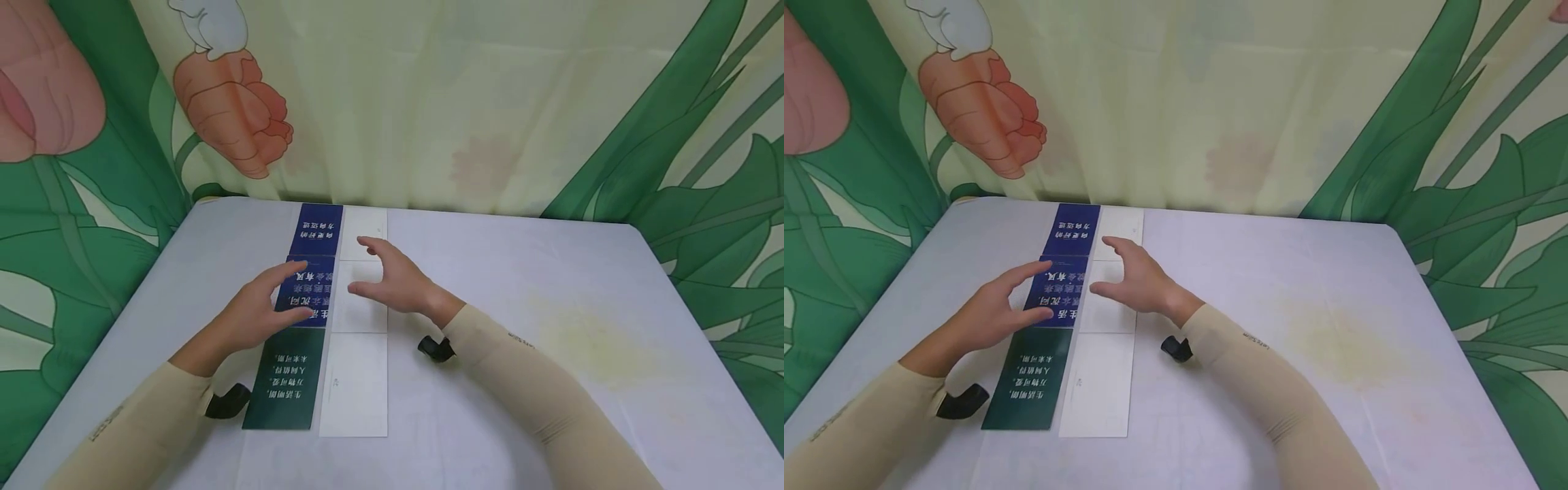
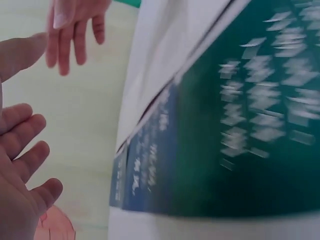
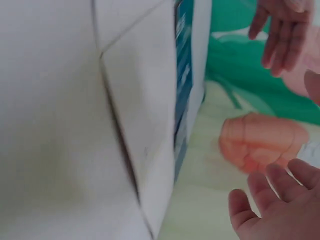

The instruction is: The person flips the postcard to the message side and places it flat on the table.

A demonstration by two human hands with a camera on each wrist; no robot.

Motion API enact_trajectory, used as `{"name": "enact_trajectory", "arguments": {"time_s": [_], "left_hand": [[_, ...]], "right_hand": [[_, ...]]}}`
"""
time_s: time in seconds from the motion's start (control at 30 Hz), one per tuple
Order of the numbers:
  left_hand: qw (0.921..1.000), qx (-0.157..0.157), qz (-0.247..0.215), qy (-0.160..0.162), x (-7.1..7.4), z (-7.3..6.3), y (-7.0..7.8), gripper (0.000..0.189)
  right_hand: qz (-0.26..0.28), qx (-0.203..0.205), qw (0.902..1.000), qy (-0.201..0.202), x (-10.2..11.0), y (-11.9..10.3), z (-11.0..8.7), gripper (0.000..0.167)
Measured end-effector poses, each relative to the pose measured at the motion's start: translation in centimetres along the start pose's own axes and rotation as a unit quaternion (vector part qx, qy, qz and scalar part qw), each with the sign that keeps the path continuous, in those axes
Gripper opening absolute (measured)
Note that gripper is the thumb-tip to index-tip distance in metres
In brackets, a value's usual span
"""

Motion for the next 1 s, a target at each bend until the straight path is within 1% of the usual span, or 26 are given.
{"name": "enact_trajectory", "arguments": {"time_s": [0.13,0.27,0.37,0.5,0.57,0.63,0.7,0.77,0.9,1.0], "left_hand": [[0.9996,0.015,0.023,0.001,0.3,-2.9,-0.9,0.084],[0.9992,0.034,0.021,0.004,0.4,-5.3,-1.8,0.085],[0.9993,0.034,0.013,0.001,0.1,-7.0,-2.5,0.085],[0.9995,0.028,0.015,-0.005,-0.4,-8.8,-3.0,0.087],[0.9995,0.025,0.018,-0.011,-0.7,-9.5,-3.2,0.089],[0.9996,0.015,0.016,-0.016,-0.9,-10.1,-3.4,0.090],[0.9995,0.013,0.014,-0.024,-1.2,-10.6,-3.6,0.089],[0.9995,0.004,0.013,-0.027,-1.5,-11.0,-3.8,0.087],[0.9990,-0.006,0.029,-0.034,-1.8,-11.5,-4.1,0.083],[0.9985,-0.012,0.038,-0.038,-1.9,-11.8,-4.3,0.081]], "right_hand": [[-0.008,0.027,0.9992,-0.030,-1.0,-2.1,-1.6,0.082],[-0.011,0.041,0.9971,-0.063,-2.5,-3.6,-2.9,0.081],[-0.013,0.047,0.9949,-0.088,-4.0,-4.3,-3.8,0.079],[-0.025,0.054,0.9910,-0.120,-5.9,-5.0,-4.5,0.079],[-0.038,0.059,0.9886,-0.133,-6.6,-5.3,-4.6,0.080],[-0.056,0.064,0.9863,-0.142,-7.1,-5.6,-4.7,0.080],[-0.073,0.073,0.9835,-0.149,-7.6,-5.7,-4.7,0.080],[-0.093,0.081,0.9807,-0.152,-8.0,-5.8,-4.8,0.080],[-0.136,0.099,0.9737,-0.154,-8.8,-6.1,-5.2,0.079],[-0.177,0.103,0.9655,-0.161,-9.3,-6.5,-5.4,0.081]]}}
Point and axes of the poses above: each hand's wrist, its own z-axis towards the middle knuckle, its own x-axis out of the back of the hand, y = z × x, the point moved 2 cm from there along z, towards the middle knuckle, and after that the axes turned 9 degrees about -z, right-handed, at the moved point
